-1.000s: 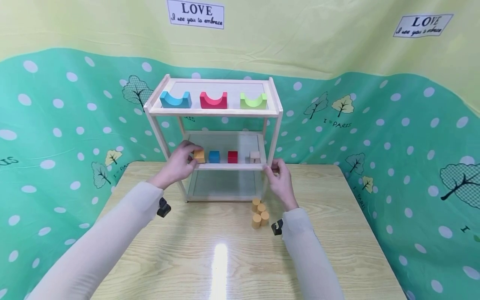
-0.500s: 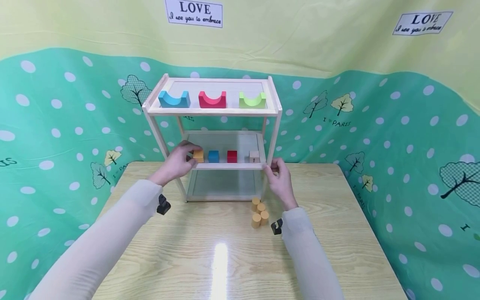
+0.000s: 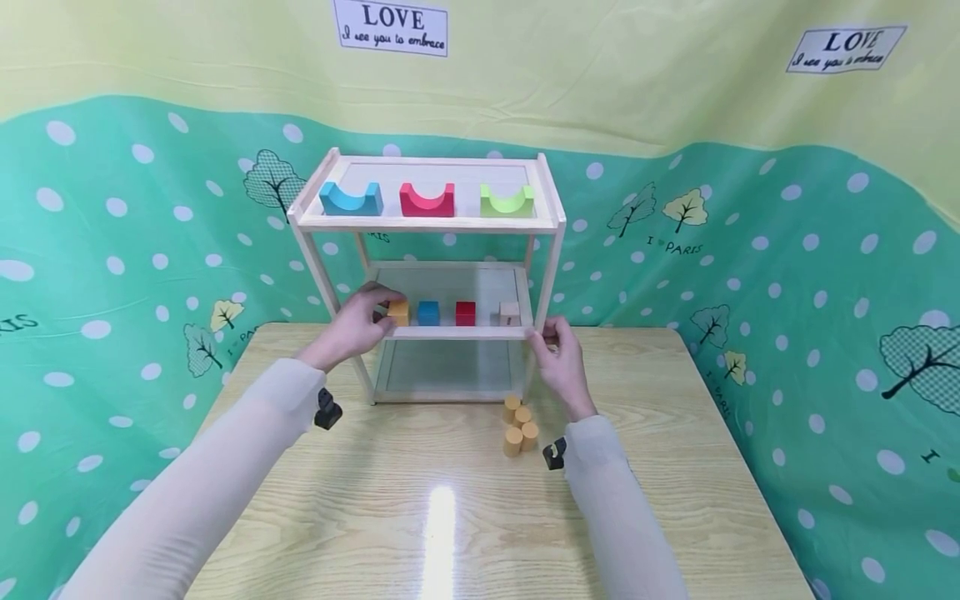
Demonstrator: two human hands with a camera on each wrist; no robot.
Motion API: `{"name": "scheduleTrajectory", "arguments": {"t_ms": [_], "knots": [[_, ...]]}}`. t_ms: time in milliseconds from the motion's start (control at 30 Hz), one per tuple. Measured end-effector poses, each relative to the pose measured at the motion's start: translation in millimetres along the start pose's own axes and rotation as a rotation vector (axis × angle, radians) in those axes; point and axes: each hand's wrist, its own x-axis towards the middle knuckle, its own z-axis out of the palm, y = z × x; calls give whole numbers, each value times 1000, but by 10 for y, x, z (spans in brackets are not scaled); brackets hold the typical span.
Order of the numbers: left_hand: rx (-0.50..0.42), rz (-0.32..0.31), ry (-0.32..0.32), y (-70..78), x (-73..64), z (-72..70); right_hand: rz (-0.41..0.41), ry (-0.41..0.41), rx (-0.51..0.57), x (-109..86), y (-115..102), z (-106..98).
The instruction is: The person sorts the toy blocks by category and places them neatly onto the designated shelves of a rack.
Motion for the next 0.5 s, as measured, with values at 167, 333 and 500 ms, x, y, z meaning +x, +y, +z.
{"name": "scheduleTrajectory", "arguments": {"t_ms": [167,333,500], "knots": [[-12,9,5,-8,-18,16,-1,-4,3,0,3,-8],[-19,28,44,-7,-59,29,0,-11,12,8,13,-18],[18,58,119,-11,-119,55,-1,-11,16,9,17,-17]]}}
